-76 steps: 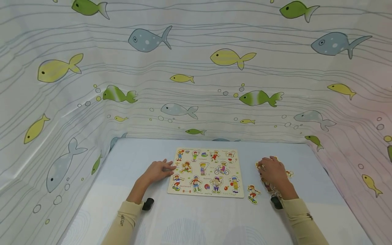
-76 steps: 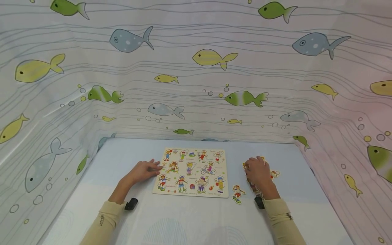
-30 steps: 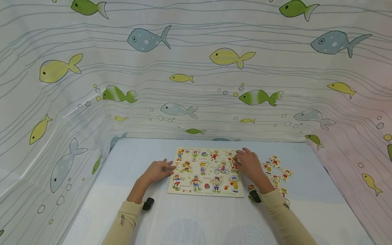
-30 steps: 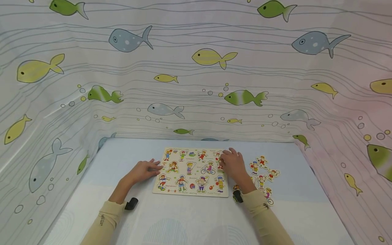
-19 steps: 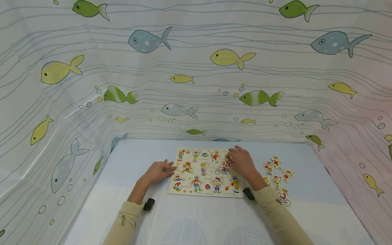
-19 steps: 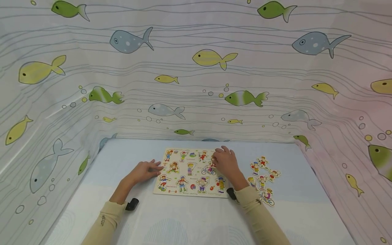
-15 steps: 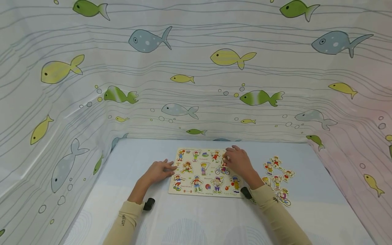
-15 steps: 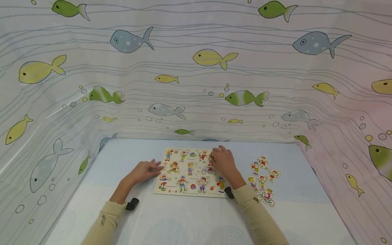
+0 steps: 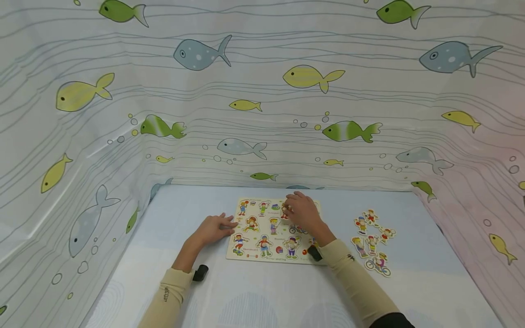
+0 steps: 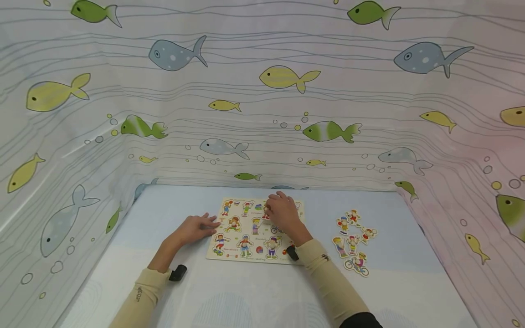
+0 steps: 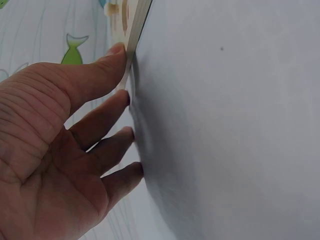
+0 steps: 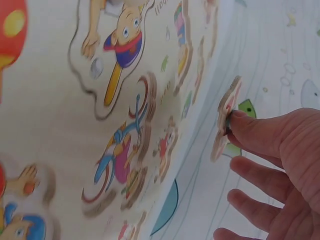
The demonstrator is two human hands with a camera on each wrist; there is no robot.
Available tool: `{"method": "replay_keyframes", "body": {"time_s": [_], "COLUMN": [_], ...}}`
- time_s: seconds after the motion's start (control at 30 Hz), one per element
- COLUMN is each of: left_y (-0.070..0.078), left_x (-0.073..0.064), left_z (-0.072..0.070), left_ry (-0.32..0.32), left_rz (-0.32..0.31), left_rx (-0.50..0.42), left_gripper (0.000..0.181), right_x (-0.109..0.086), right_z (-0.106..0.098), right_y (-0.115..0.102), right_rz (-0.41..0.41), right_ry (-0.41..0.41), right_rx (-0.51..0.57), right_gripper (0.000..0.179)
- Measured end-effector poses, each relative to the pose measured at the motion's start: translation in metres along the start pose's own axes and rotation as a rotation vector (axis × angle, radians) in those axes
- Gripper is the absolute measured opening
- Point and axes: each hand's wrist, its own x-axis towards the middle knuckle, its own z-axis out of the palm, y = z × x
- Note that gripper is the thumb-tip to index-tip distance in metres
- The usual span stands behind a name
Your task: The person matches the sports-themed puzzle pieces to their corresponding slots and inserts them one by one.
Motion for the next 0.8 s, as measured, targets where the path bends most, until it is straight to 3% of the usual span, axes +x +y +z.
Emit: {"method": "replay_keyframes", "body": {"time_s": [0.37,0.8], "left_y": [0.0,0.002], "left_x": [0.0,0.001], "left_z": [-0.001,0.0], "left_ry": [0.001,-0.004], "left_rz": [-0.014,-0.036], "left_rx": [-0.001,-0.006], "left_gripper": [0.03,0.029], "right_x": [0.018,0.045], "right_z": [0.017,0.033], "right_y": [-0.015,-0.045], "right_rz": [-0.003,-0.045], "right_ry": [-0.055,-0.09], "right_rx": [0.026,-0.078], "right_gripper": [0.012,0.008]}}
